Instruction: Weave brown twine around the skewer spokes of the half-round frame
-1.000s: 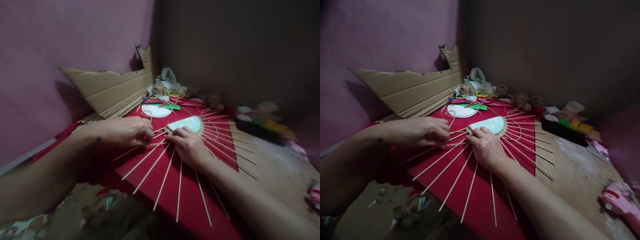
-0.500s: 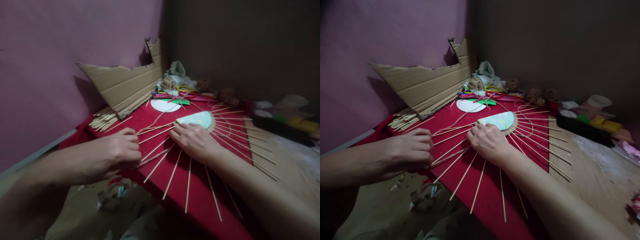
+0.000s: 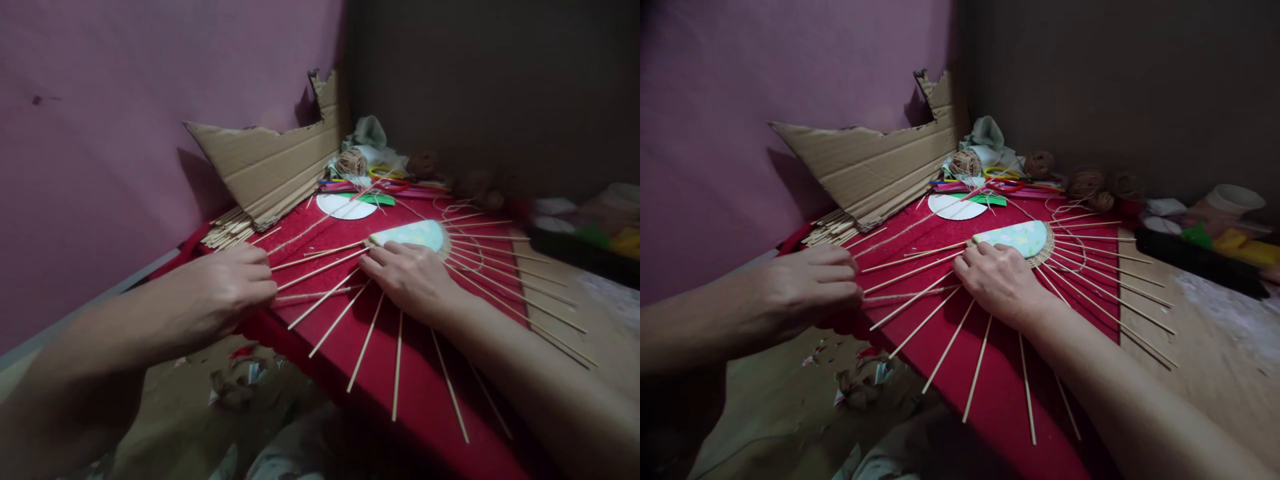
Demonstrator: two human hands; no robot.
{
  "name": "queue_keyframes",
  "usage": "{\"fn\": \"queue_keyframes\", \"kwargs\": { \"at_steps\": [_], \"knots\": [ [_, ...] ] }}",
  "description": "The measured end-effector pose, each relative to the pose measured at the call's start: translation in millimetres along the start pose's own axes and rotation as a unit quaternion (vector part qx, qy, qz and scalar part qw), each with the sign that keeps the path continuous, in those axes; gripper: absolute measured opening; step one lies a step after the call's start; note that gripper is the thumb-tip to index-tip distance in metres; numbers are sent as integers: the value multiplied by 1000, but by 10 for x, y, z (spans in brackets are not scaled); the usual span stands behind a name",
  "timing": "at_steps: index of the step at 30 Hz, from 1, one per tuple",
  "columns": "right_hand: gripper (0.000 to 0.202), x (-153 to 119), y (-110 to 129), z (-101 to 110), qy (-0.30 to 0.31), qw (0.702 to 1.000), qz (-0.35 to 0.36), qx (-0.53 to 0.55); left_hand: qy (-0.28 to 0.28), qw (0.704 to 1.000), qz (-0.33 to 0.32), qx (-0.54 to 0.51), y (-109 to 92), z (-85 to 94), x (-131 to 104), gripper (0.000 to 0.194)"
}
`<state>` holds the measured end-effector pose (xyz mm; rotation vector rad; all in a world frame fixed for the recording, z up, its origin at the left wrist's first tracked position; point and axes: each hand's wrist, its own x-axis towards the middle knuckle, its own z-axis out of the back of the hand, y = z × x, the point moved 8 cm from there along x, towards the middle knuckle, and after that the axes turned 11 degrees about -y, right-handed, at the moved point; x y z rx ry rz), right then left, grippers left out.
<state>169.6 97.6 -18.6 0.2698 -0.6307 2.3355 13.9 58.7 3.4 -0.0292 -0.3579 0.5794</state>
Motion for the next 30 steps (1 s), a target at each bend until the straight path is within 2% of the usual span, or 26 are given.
{"fn": "queue_keyframes", "kwargs": {
  "at_steps": [2, 4, 8, 11, 13, 16, 19, 23, 27, 30],
  "knots": [
    [16, -17, 6, 5, -11, 1000, 9, -3, 19, 1000, -6, 10, 154, 33, 74, 20],
    [16, -31, 15, 13, -27, 999, 20, -2, 15, 999, 14, 40, 374, 86, 220, 22],
    [22, -50, -20, 48, -85, 996, -3, 19, -6, 988, 69, 134, 808, 112, 695, 23],
    [28, -68, -75, 72, -132, 989, -44, 42, 25, 974, 130, 181, 1074, -10, 1086, 18],
    [35, -83, -104, 85, -159, 984, -62, 52, 43, 966, 150, 205, 1162, -94, 1317, 23],
    [42, -103, -122, 98, -185, 979, -69, 59, 44, 962, 166, 214, 1186, -172, 1568, 27],
    [36, -105, -103, 102, -194, 978, -53, 62, 39, 955, 195, 222, 1192, -225, 1647, 28],
    [27, -90, -125, 66, -182, 979, -70, 66, 36, 953, 222, 203, 1254, -313, 1569, 27],
    [23, -75, -160, 2, -155, 980, -89, 86, 8, 964, 210, 166, 1332, -323, 1491, 25],
    [24, -63, -180, -18, -145, 981, -95, 93, 20, 969, 198, 149, 1372, -332, 1448, 23]
  ]
}}
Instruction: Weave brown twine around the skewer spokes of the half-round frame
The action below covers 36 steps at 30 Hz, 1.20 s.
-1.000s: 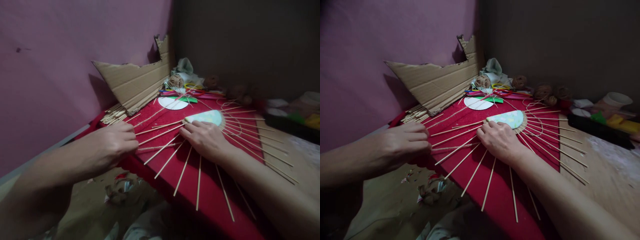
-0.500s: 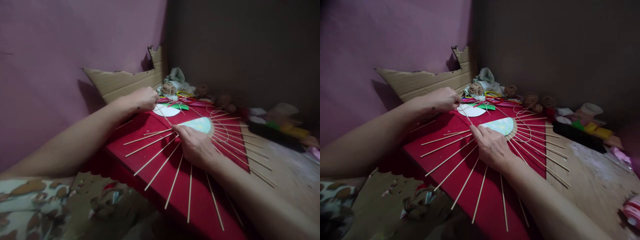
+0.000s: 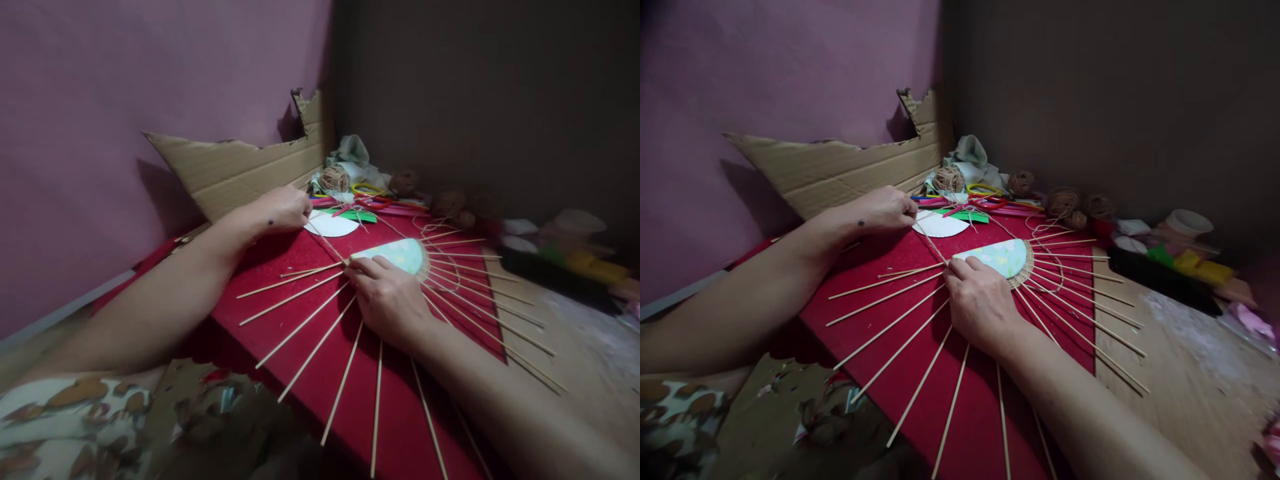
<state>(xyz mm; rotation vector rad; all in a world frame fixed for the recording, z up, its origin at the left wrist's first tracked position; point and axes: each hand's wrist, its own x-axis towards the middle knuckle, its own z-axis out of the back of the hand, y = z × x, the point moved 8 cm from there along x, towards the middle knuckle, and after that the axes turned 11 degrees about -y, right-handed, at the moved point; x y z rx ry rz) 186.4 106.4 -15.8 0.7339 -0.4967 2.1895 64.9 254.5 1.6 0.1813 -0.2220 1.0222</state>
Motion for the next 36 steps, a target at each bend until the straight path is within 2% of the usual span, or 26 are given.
{"fn": "queue_keyframes", "kwargs": {
  "at_steps": [4, 6, 11, 15, 18, 20, 22, 25, 28, 31, 34, 36],
  "knots": [
    [25, 25, -62, -44, 24, 999, -36, 11, 27, 999, -20, -11, 43, -46, -27, 23],
    [25, 31, -75, -83, 43, 998, -43, 13, 43, 998, -53, -15, 16, -82, -46, 24],
    [22, 19, -69, -133, 50, 998, -28, -3, 26, 974, -187, -126, -311, 15, -140, 22],
    [22, 11, -60, -127, 42, 999, -23, 2, 73, 944, -246, -207, -596, 43, -248, 17],
    [21, 10, -61, -142, 60, 998, -23, -7, 98, 949, -222, -203, -623, -39, -256, 14],
    [21, 13, -63, -150, 71, 997, -23, -14, 101, 957, -192, -192, -573, -105, -242, 12],
    [21, 18, -62, -151, 77, 997, -24, -15, 96, 959, -190, -185, -548, -140, -249, 14],
    [23, 28, -56, -140, 86, 996, -28, -14, 75, 958, -208, -182, -549, -104, -287, 14],
    [22, 38, -40, -130, 100, 995, -29, -14, 62, 960, -194, -193, -528, 9, -366, 12],
    [22, 47, -28, -119, 103, 994, -28, -15, 60, 963, -169, -200, -490, 143, -548, 15],
    [23, 48, -33, -125, 104, 994, -28, -18, 77, 969, -128, -199, -384, 198, -832, 19],
    [23, 42, -37, -138, 106, 994, -29, -17, 66, 973, -111, -193, -285, 226, -1031, 22]
  ]
}}
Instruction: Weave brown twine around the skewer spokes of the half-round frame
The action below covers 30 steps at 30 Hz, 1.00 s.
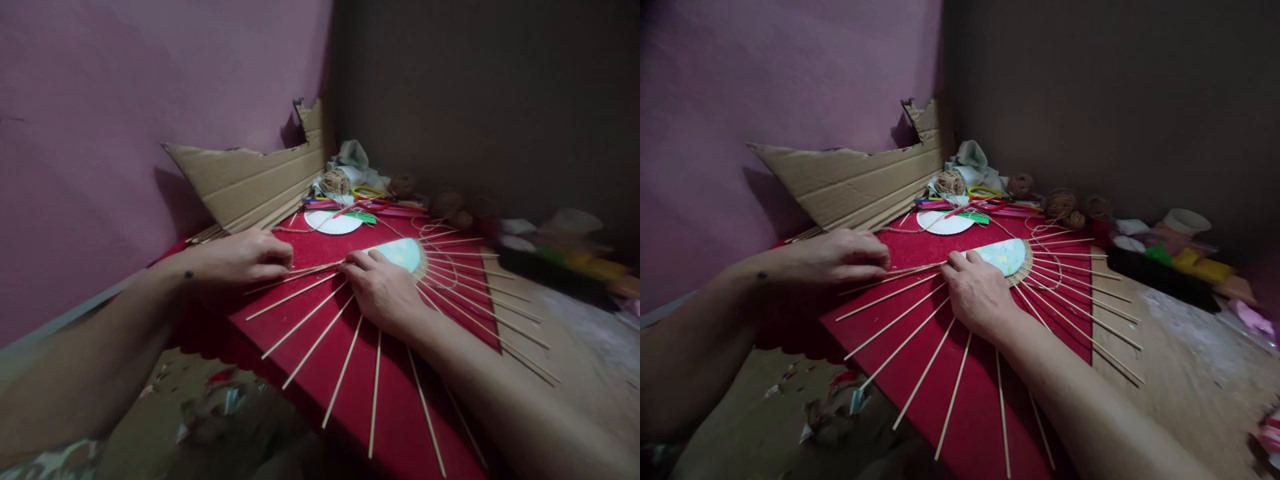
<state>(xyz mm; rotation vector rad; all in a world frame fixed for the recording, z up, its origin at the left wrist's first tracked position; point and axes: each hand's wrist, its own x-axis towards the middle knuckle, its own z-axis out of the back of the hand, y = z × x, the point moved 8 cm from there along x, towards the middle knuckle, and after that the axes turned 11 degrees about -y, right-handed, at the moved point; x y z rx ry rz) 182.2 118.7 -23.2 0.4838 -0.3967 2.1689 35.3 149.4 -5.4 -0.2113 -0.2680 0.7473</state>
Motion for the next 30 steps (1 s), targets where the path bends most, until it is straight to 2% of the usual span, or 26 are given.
{"fn": "queue_keyframes", "kwargs": {
  "at_steps": [3, 6, 13, 16, 20, 24, 30],
  "knots": [
    [23, -5, -6, -2, -11, 1000, -1, -1, -12, 1000, -14, 2, 34, 6, -287, 24],
    [22, -12, -8, -7, -22, 1000, 0, -5, -37, 999, -30, 14, 26, 20, -475, 23],
    [22, -21, -1, 3, -30, 1000, 2, -10, -97, 991, -58, 73, -115, 29, -687, 27],
    [23, -23, 8, 22, -34, 999, 3, -6, -117, 988, -47, 90, -131, 19, -762, 27],
    [24, -29, 8, 19, -44, 999, 5, -3, -119, 988, -27, 90, -112, -12, -832, 28],
    [24, -31, -4, 7, -52, 999, 9, -5, -142, 988, -7, 58, -56, 71, -802, 28],
    [23, -19, 12, 35, -56, 998, 12, -3, -113, 992, 19, 46, 27, 92, -720, 25]
  ]
}}
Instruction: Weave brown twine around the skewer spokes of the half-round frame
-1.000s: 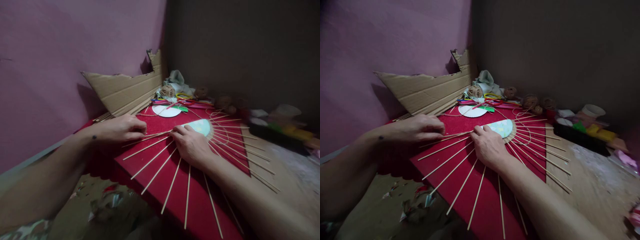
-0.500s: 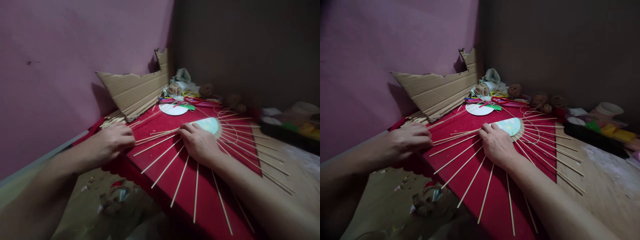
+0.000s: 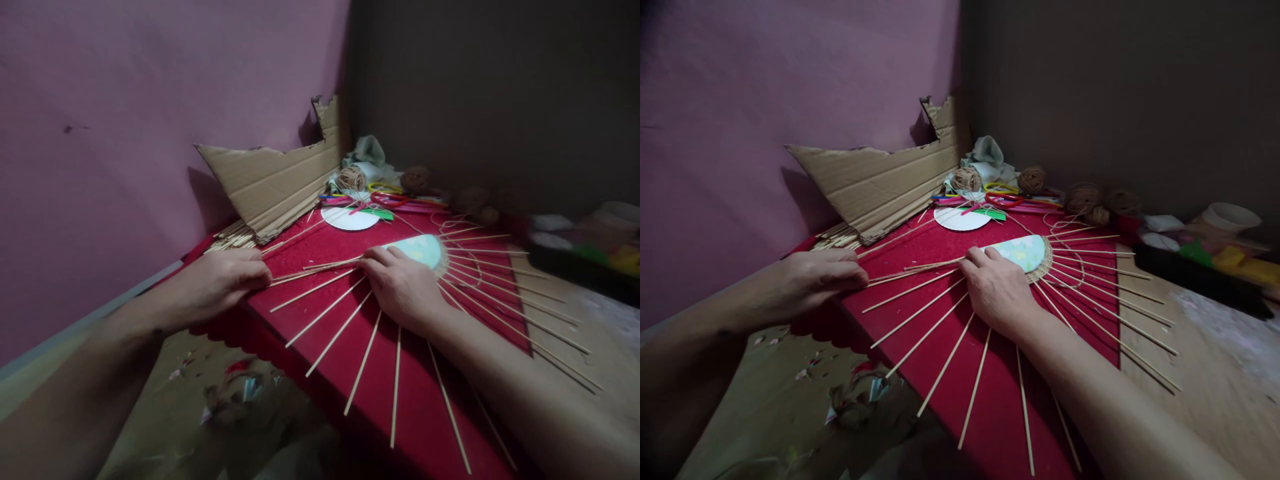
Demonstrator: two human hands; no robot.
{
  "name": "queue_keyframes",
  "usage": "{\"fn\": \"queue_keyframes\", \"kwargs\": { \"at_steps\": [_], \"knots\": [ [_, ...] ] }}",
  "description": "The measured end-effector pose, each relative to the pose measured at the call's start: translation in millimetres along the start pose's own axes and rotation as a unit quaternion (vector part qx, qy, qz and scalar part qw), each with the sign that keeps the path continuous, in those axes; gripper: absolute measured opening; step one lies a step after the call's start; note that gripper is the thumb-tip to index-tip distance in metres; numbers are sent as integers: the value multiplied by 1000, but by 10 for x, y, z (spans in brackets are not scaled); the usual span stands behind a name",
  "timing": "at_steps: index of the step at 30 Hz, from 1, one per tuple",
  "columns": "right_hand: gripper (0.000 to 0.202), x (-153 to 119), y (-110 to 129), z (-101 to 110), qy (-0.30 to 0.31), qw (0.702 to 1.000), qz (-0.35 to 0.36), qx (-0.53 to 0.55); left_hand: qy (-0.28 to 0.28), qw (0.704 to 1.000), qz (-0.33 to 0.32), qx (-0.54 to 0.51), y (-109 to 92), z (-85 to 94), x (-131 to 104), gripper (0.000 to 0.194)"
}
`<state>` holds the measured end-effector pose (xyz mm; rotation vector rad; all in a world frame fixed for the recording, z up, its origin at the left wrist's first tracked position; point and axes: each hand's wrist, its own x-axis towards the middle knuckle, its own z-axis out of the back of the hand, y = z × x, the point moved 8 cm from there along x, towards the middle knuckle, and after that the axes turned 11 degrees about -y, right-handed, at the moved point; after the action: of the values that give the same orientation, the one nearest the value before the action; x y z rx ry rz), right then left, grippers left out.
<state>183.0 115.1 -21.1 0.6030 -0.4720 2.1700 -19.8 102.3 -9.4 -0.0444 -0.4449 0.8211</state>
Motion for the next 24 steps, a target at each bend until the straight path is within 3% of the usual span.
{"fn": "queue_keyframes", "kwargs": {
  "at_steps": [6, 14, 19, 24],
  "knots": [
    [22, -1, 0, -8, -11, 1000, 2, 7, -5, 999, 27, 20, 44, -47, -19, 20],
    [21, -5, -23, 8, 4, 999, -27, 29, -13, 993, -48, 105, -106, -75, -126, 27],
    [21, 106, -102, -44, 65, 995, -70, 22, -48, 986, -80, 140, -192, -92, -195, 25],
    [25, 277, -92, -174, 170, 984, -43, -38, -68, 986, -86, 127, -260, -74, -208, 27]
  ]
}}
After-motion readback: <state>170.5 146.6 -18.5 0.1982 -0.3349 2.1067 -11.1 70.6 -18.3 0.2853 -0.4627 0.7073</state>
